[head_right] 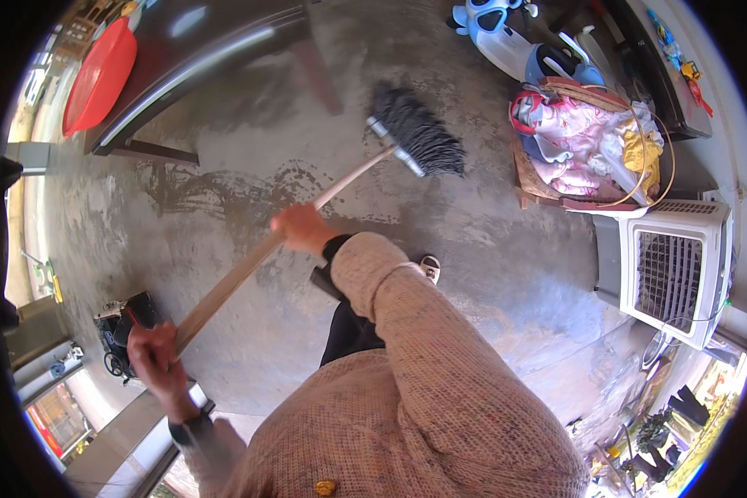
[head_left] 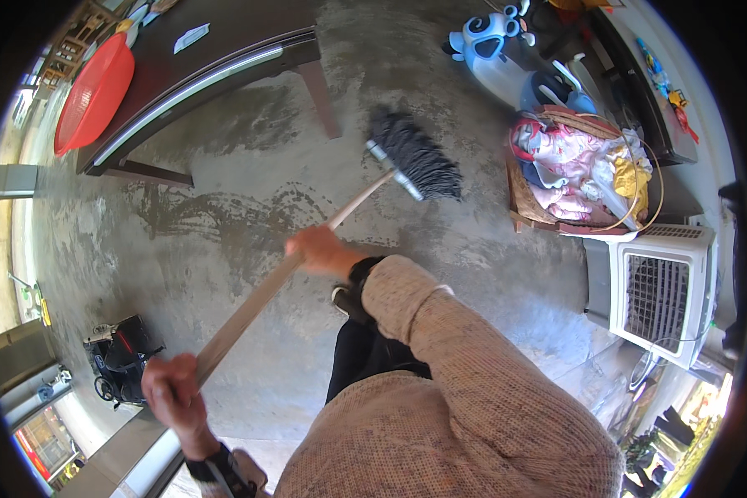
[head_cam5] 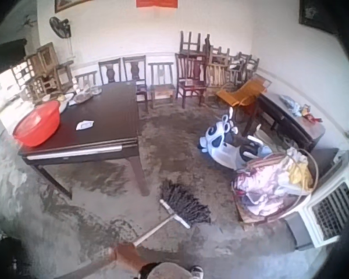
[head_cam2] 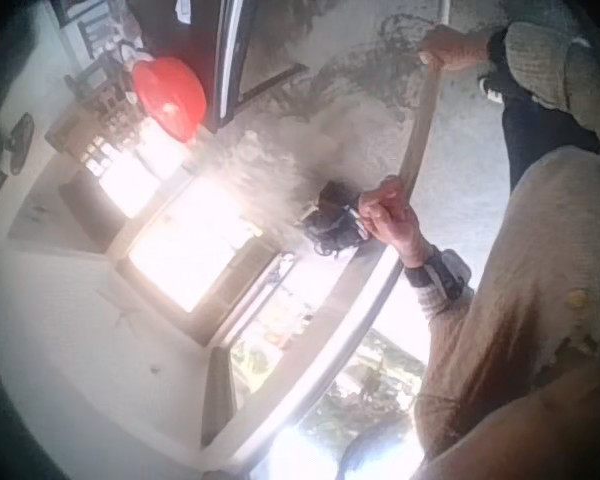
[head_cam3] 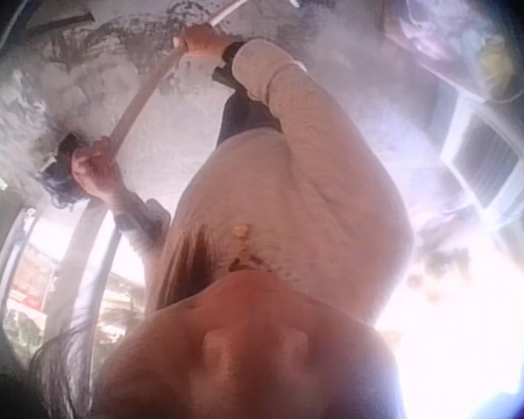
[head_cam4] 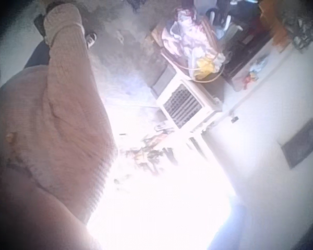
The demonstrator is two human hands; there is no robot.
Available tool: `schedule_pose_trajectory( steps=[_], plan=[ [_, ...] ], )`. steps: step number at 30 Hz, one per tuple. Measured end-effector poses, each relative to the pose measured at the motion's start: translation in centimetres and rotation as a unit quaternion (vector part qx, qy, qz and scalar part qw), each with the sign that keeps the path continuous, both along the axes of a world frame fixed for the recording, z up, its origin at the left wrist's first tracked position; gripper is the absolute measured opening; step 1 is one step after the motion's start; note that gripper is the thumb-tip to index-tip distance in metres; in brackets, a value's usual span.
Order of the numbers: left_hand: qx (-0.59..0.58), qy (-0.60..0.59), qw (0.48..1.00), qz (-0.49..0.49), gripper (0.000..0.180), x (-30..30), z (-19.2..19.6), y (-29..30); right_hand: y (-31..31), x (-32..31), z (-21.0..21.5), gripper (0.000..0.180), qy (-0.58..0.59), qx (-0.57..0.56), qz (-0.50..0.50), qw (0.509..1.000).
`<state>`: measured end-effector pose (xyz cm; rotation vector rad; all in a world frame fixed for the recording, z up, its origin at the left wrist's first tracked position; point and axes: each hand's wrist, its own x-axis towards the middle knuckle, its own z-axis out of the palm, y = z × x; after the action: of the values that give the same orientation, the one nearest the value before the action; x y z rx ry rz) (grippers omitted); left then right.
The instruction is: The person mops a concrete floor in a garage-like area, then rinses the mop in a metal basin and continues mopping into a bedroom. They move a package of diapers to access the area under it.
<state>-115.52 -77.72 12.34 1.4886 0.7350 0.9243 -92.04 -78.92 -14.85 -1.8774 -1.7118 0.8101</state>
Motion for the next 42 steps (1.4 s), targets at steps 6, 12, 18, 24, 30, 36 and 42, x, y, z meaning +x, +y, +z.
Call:
schedule_pose_trajectory(
  steps=[6,12,18,24,30,36,42],
  plan=[
    [0.105,0.085,0.978,0.157,0.036,-17.3,8.1,0.0,4.7,-17.9,6.5,0.006,0.089,-0.014,0.174,0.981],
    [0.505,0.520,0.598,0.342,0.015,-28.1,17.7,1.3,6.6,-26.3,13.9,0.007,0.121,0.068,0.281,0.950],
    [0.287,0.426,0.789,0.337,0.028,-22.7,8.2,1.9,4.5,-18.4,7.0,0.007,0.098,0.062,0.195,0.974],
    [0.230,0.310,0.882,0.270,0.036,-9.9,0.6,3.8,0.2,-4.5,2.5,0.006,0.034,0.087,0.092,0.991],
    [0.203,0.306,0.886,0.282,0.036,1.4,3.8,7.8,-1.0,3.3,5.6,0.009,0.042,0.047,0.056,0.996],
    [0.246,0.273,0.928,0.058,0.035,18.7,2.7,8.3,-6.5,14.8,3.6,0.013,0.017,0.059,-0.110,0.992],
    [0.042,0.185,0.974,-0.124,0.026,31.2,-6.8,-0.7,-22.3,23.7,-1.4,0.023,-0.006,-0.115,-0.164,0.980]
  ],
)
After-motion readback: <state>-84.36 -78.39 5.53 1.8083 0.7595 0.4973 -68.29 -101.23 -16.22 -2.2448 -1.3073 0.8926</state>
